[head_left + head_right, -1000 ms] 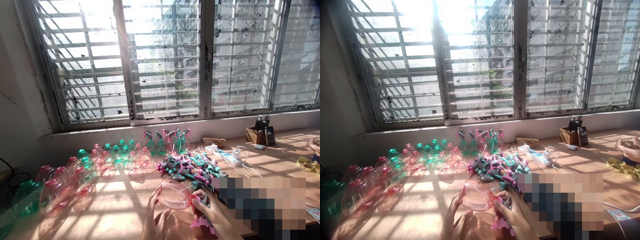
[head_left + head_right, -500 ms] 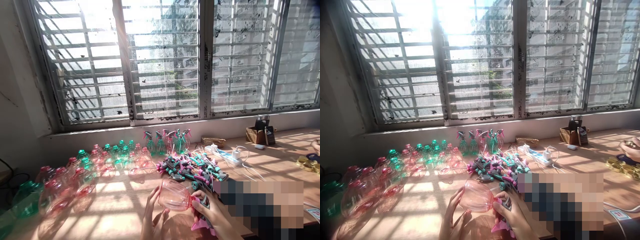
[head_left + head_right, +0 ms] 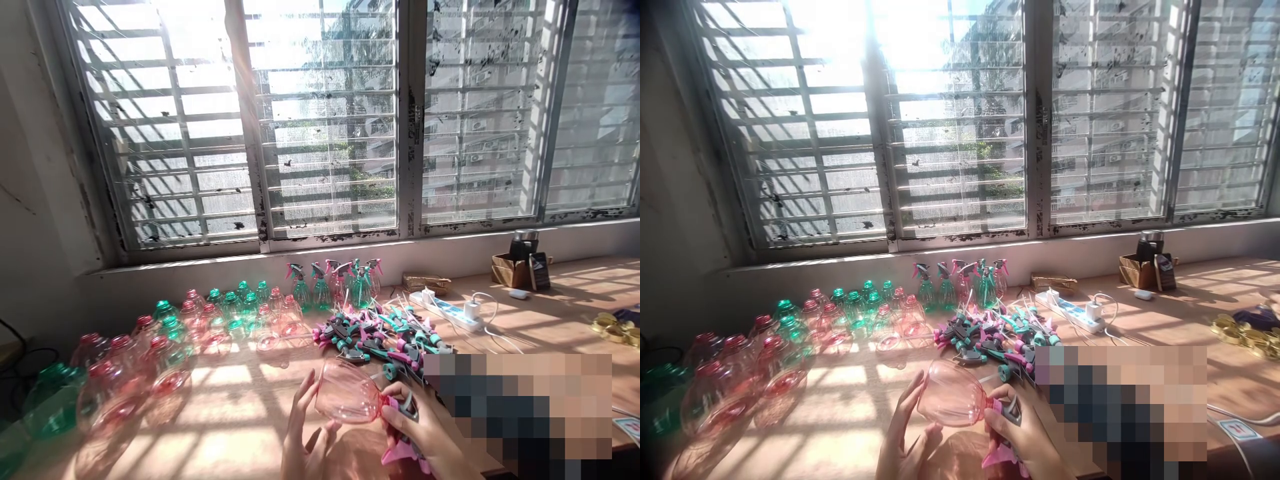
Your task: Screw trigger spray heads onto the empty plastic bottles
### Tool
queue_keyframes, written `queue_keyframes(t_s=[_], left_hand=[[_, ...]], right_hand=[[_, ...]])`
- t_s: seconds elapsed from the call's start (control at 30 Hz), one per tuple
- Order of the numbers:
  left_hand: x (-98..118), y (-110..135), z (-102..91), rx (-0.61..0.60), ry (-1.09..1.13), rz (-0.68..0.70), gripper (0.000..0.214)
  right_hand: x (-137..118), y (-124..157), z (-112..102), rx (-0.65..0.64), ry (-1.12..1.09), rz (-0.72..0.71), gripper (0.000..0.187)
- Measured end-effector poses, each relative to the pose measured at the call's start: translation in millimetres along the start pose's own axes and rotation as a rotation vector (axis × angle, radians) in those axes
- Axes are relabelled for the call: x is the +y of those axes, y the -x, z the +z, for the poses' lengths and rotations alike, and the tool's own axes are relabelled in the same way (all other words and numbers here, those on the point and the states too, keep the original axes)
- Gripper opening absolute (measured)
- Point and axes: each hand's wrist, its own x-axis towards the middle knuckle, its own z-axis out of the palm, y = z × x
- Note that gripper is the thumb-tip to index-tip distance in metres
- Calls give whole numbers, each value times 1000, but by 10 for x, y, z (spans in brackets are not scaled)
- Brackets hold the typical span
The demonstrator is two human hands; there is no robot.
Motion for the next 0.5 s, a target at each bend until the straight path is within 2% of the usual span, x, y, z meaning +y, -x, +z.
queue_keyframes(t_s=[0.13, 0.2, 0.27, 0.37, 0.5], left_hand=[[-58, 21, 11, -24, 44, -87, 51], [-96, 25, 2, -28, 55, -138, 61], [-120, 25, -12, -10, 49, -153, 61], [-126, 20, -21, 10, 27, -133, 55], [-105, 21, -2, 2, 30, -27, 53]], right_hand=[[1, -19, -14, -3, -30, 17, 56], [36, -13, -15, -10, -9, 2, 56], [75, -5, -14, -23, 28, -29, 55], [100, -1, -13, -40, 37, -48, 52], [45, -22, -24, -13, -34, -1, 52]])
